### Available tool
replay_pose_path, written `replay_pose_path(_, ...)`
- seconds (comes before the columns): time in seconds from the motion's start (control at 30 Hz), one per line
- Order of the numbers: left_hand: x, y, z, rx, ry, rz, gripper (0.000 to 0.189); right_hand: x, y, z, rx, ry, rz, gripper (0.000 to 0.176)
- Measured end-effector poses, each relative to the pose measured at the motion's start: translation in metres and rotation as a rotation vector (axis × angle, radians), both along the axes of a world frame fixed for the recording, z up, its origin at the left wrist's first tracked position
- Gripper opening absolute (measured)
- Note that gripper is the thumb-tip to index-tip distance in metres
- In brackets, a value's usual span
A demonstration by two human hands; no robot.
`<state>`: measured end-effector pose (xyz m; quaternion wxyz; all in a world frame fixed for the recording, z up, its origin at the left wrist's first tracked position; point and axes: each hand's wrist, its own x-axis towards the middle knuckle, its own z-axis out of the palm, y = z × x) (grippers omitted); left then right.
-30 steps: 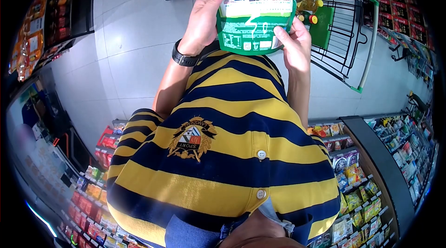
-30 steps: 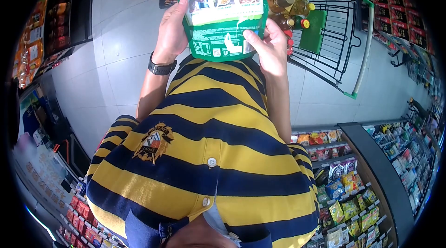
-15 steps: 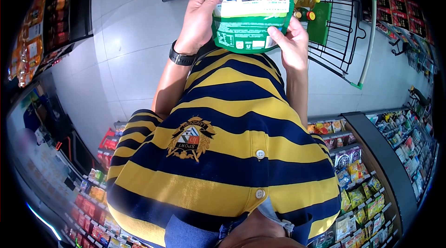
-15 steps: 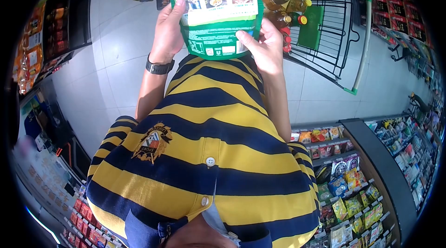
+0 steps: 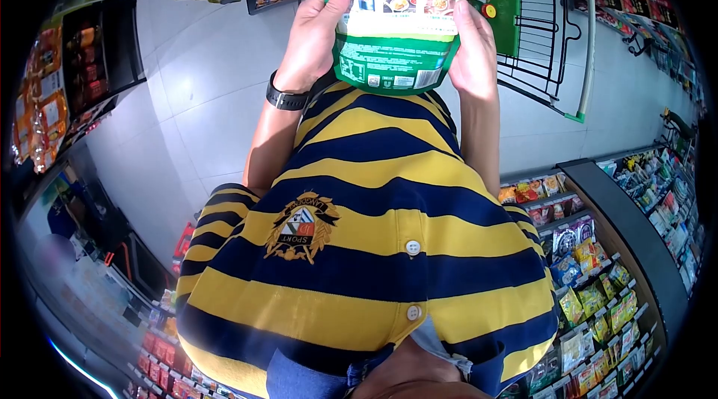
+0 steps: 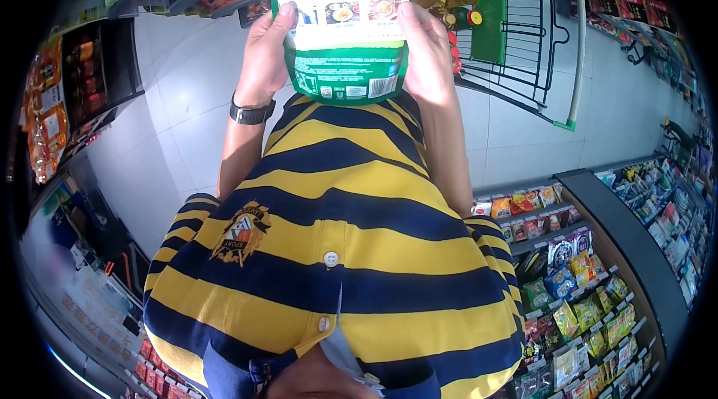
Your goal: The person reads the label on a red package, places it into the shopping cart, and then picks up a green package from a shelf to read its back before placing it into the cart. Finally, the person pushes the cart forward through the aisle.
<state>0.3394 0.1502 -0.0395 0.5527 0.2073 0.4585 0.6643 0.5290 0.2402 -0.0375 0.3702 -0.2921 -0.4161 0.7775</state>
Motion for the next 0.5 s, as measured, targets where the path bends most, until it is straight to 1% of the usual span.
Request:
replay_pose_path(0.07,-0.0004,0.0013,0.0009,-0.022,-0.020,-0.004,0.032,-0.0022,0.0019,0.0008,-0.088,0.029,0.001,0.040)
replay_pose_path(0.17,-0.0032,0.0030,0.0009,-0.043,-0.024,-0.014,0.032,-0.0040,0.0032,0.0015,-0.137,0.029,-0.001,0.040)
replay_pose_path(0.4,-0.0044,0.0062,0.0001,-0.039,-0.027,-0.014,0.031,-0.0041,0.0079,-0.0039,-0.158,0.062,0.014,0.040)
replay_pose_path(0.5,-0.0049,0.0075,0.0012,-0.060,-0.025,-0.015,0.031,-0.0055,0.0077,-0.0034,-0.204,0.081,0.000,0.039)
